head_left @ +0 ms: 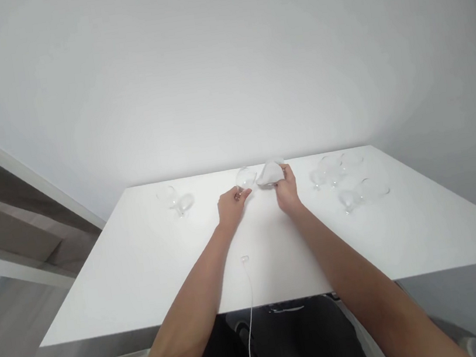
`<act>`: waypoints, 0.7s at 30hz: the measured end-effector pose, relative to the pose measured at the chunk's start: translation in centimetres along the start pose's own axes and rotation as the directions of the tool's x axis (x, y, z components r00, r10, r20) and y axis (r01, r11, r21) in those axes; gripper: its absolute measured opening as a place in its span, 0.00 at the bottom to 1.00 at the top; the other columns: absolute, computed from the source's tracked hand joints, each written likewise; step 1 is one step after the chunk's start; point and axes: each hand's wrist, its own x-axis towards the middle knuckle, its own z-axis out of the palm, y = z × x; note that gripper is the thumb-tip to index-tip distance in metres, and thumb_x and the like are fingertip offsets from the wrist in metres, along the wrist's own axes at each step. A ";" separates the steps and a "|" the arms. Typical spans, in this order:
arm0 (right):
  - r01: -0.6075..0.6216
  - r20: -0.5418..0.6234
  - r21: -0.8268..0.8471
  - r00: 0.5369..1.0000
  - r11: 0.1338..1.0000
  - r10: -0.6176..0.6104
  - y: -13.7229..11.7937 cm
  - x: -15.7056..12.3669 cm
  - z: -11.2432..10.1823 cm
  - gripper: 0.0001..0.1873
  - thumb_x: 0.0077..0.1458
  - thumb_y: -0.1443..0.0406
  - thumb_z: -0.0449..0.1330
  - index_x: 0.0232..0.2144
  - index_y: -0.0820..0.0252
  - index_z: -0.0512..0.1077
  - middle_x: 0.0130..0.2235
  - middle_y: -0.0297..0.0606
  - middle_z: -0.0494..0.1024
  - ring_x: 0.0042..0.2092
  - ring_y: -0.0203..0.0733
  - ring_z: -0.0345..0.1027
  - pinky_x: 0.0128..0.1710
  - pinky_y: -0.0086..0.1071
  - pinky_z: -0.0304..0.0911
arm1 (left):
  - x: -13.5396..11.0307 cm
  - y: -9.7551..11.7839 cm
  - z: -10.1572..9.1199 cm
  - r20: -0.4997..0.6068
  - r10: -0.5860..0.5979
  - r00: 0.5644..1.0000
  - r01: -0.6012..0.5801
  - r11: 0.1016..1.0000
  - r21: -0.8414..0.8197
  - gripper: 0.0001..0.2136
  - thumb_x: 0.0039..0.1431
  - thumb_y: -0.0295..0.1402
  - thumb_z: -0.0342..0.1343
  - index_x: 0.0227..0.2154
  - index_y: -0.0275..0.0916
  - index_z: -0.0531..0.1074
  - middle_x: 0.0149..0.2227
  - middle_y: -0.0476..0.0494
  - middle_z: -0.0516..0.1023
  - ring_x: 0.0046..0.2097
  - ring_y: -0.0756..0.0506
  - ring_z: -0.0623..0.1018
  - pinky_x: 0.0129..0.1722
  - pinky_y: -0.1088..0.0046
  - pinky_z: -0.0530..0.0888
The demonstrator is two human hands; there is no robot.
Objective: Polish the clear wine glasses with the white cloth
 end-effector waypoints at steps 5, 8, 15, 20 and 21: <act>0.338 0.273 -0.218 0.922 0.915 -0.275 -2.3 -1.8 0.7 0.13 0.51 0.69 0.60 0.40 0.53 0.71 0.41 0.32 0.75 0.43 0.42 0.68 0.48 0.34 0.64 | 0.0 0.6 -0.3 0.043 0.075 0.996 -0.084 0.947 0.310 0.27 0.62 0.55 0.63 0.19 0.42 0.62 0.21 0.50 0.69 0.26 0.46 0.65 0.31 0.68 0.52; 0.398 0.442 -0.270 0.860 0.877 -0.255 -3.6 -2.5 0.6 0.20 0.50 0.67 0.64 0.47 0.52 0.72 0.42 0.33 0.77 0.41 0.45 0.69 0.48 0.37 0.65 | 0.1 0.6 -0.5 0.040 0.075 0.996 -0.085 0.926 0.367 0.26 0.64 0.54 0.63 0.20 0.42 0.64 0.24 0.47 0.74 0.28 0.45 0.68 0.31 0.68 0.52; 0.170 0.618 -0.240 0.786 0.956 0.015 -5.4 -1.3 -0.9 0.35 0.56 0.63 0.62 0.67 0.48 0.68 0.58 0.35 0.79 0.54 0.51 0.73 0.60 0.43 0.64 | 0.0 0.0 -0.8 0.132 0.178 0.975 -0.220 0.857 0.466 0.21 0.64 0.54 0.63 0.27 0.42 0.76 0.30 0.43 0.81 0.32 0.43 0.75 0.32 0.69 0.54; 0.169 0.703 -0.282 0.707 0.944 0.083 -6.2 -0.6 -1.5 0.36 0.54 0.65 0.62 0.66 0.48 0.71 0.59 0.35 0.79 0.55 0.54 0.72 0.61 0.46 0.64 | -0.4 -0.2 -0.6 0.168 0.264 0.950 -0.311 0.850 0.424 0.21 0.65 0.55 0.61 0.31 0.42 0.79 0.30 0.42 0.81 0.32 0.43 0.76 0.33 0.69 0.55; 0.159 0.711 -0.284 0.697 0.946 0.096 -6.2 -0.6 -1.4 0.35 0.53 0.66 0.61 0.65 0.48 0.72 0.59 0.35 0.78 0.56 0.54 0.71 0.61 0.47 0.64 | -0.5 -0.2 -0.6 0.181 0.268 0.946 -0.321 0.851 0.416 0.21 0.66 0.56 0.61 0.31 0.42 0.79 0.29 0.42 0.81 0.32 0.43 0.76 0.33 0.69 0.55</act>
